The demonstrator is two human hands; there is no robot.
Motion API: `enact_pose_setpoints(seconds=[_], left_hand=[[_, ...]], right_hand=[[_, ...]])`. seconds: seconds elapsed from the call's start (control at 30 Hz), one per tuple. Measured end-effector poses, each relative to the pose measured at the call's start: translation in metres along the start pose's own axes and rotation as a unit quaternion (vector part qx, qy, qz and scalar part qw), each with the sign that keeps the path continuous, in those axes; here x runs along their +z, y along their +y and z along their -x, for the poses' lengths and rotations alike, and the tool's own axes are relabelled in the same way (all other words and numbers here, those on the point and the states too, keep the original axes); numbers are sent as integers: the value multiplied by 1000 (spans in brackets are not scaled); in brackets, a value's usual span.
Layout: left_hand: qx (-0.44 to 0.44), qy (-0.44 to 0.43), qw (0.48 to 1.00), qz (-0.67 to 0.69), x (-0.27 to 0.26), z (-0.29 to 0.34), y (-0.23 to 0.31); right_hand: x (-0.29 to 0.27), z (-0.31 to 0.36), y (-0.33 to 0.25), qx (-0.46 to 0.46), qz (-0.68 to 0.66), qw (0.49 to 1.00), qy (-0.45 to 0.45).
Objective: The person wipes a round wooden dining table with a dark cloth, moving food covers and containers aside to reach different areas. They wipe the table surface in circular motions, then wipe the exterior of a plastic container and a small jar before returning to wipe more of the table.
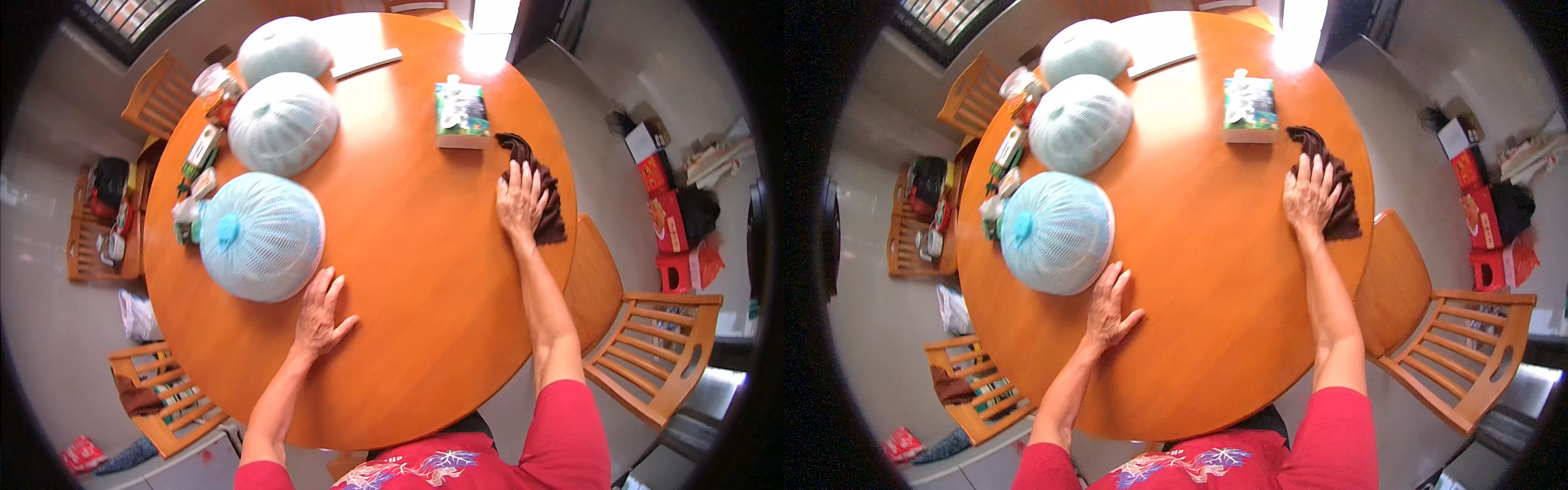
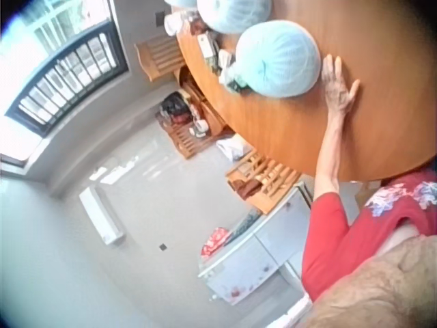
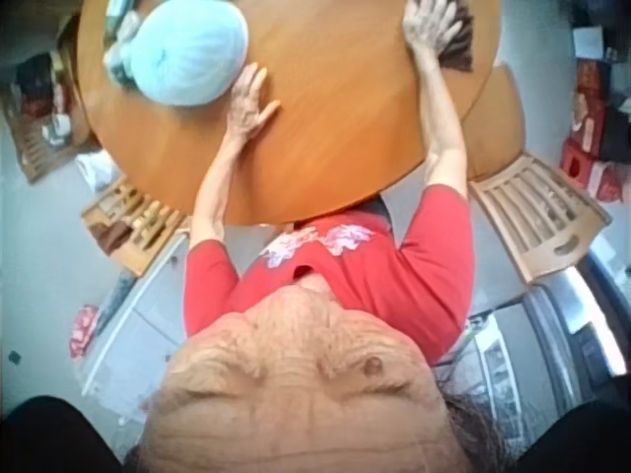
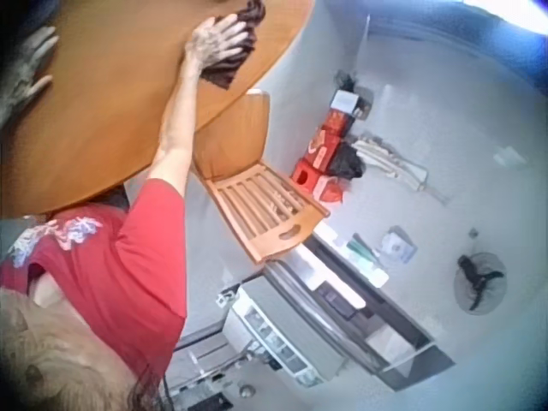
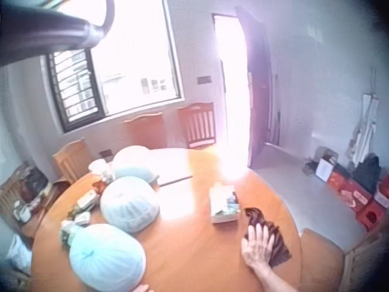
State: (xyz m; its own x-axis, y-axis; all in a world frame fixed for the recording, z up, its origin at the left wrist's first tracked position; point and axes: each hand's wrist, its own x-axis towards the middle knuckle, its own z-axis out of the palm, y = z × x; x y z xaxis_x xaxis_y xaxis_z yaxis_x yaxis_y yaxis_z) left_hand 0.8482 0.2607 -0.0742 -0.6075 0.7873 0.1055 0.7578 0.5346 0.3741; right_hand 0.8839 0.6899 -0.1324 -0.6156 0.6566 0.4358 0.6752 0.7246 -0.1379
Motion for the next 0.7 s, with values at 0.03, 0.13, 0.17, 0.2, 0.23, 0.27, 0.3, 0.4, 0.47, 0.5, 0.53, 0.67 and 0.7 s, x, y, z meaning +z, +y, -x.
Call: enact_pose_setpoints(seconds=[0.03,0.13,0.17,0.2,0.23,0.27,0.3,0.4,0.47,0.5,0.53,0.67,0.7], left_hand=[[0,7,1000,3,2,4,-4],[28,56,998,2,4,6,-3],[44,74,996,-19,8,8,-6],[62,89,993,-40,9,10,-5],[66,116,989,-64,8,12,0],[56,147,986,-63,9,17,3],[47,179,981,-61,13,22,4],[-22,273,962,0,11,53,19],[-87,318,941,75,1,87,29],[-130,330,930,101,-6,109,31],[-169,339,919,109,-8,132,29],[-272,357,886,112,-22,224,28],[-286,355,883,110,-23,244,33]], right_hand=[[-5,17,-22,-13,6,1000,-9],[-15,58,-75,-72,8,997,-25],[-19,70,-94,-95,-8,995,-36],[-26,83,-112,-116,-24,992,-49],[-34,97,-130,-144,-48,987,-60],[-44,113,-146,-170,-72,980,-71],[-55,130,-161,-195,-97,972,-91],[-91,182,-194,-250,-151,945,-150],[-110,214,-206,-281,-167,929,-173],[-121,229,-213,-298,-178,917,-194],[-132,245,-219,-316,-205,905,-197],[-173,307,-242,-456,-303,816,-183],[-183,323,-248,-484,-334,785,-194]])
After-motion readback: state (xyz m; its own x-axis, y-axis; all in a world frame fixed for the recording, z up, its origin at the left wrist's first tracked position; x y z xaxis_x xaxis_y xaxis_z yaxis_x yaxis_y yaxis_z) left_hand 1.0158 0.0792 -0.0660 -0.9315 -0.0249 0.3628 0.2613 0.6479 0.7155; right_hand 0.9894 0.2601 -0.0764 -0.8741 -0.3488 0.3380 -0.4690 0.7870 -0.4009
